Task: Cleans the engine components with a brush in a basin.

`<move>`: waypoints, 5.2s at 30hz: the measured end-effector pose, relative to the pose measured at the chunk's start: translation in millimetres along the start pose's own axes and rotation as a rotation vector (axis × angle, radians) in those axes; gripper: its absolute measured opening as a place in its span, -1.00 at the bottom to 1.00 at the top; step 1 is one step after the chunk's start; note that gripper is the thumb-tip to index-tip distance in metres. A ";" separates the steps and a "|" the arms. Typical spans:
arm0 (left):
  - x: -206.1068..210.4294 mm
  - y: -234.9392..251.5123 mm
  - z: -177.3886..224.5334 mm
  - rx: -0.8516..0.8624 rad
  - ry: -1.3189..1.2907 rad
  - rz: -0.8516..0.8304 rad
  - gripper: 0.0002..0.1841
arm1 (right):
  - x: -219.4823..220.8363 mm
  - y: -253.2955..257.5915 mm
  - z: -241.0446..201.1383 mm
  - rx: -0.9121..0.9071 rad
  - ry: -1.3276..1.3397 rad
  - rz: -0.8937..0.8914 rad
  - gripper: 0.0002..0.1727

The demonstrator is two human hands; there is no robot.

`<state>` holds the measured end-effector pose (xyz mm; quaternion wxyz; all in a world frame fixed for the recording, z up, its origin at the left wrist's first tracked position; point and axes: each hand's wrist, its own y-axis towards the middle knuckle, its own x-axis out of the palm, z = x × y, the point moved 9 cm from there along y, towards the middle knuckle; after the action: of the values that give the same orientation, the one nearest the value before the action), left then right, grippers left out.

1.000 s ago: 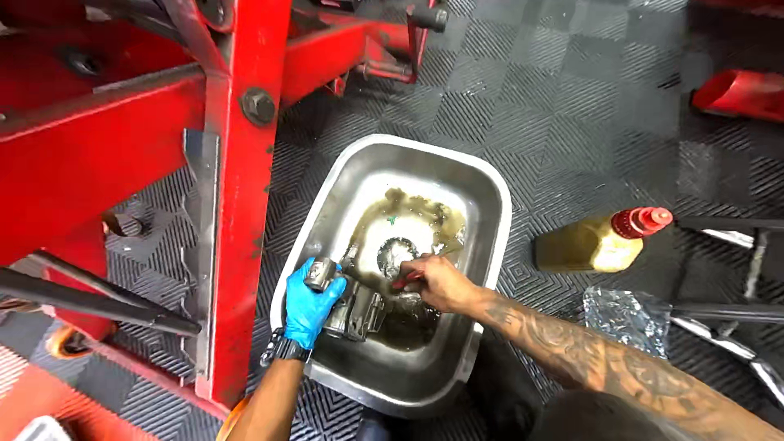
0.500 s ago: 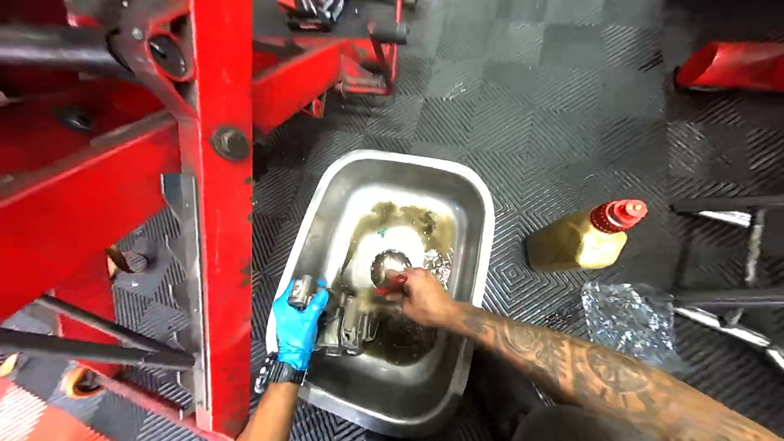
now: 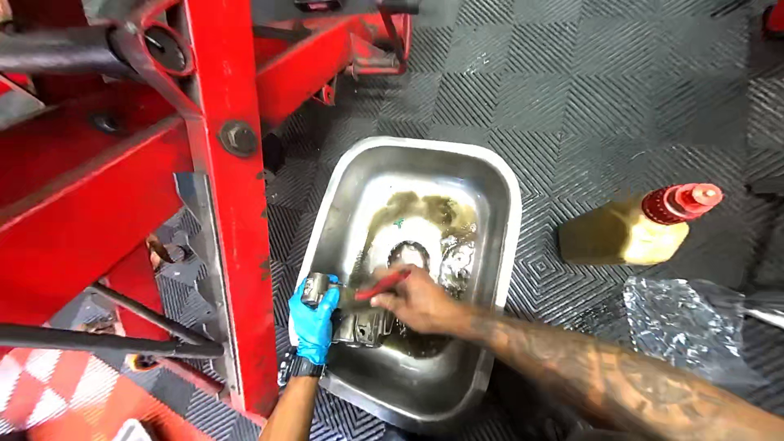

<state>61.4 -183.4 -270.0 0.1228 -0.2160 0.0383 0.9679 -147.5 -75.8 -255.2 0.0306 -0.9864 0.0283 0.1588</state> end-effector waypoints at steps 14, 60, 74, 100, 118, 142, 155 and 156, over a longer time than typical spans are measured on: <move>-12.0 -5.0 -7.6 0.032 -0.113 0.016 -0.23 | -39.7 -0.2 22.1 0.115 -0.461 0.036 -0.76; -4.2 -16.5 -0.4 -0.144 -0.046 -0.031 -0.49 | -54.2 -7.8 18.5 0.192 -0.108 0.089 -0.88; -6.1 -25.2 7.3 -0.111 0.034 0.098 -0.56 | -47.4 15.8 55.9 0.169 -0.490 -0.037 -0.72; 49.6 -13.6 62.2 -0.280 -0.101 -0.099 -0.55 | -28.6 22.6 17.3 0.109 0.099 0.370 -0.82; 63.7 -14.7 49.1 -0.292 -0.241 -0.043 -0.55 | -30.9 16.8 31.4 0.191 0.097 0.352 -0.82; 39.8 -54.1 33.3 -0.398 -0.311 0.182 -0.54 | -5.0 -5.3 29.7 0.163 0.177 0.303 -0.81; 46.2 -56.5 30.2 -0.380 -0.337 0.150 -0.51 | -1.0 3.2 32.5 0.233 0.055 0.189 -0.72; 46.9 -56.6 30.3 -0.378 -0.341 0.143 -0.52 | -3.0 11.7 33.5 0.232 0.083 0.252 -0.76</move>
<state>22.2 -114.5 -263.8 0.0163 -0.0656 -0.1495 0.9864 -161.5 -85.0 -286.6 0.1231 -0.9706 0.1711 0.1163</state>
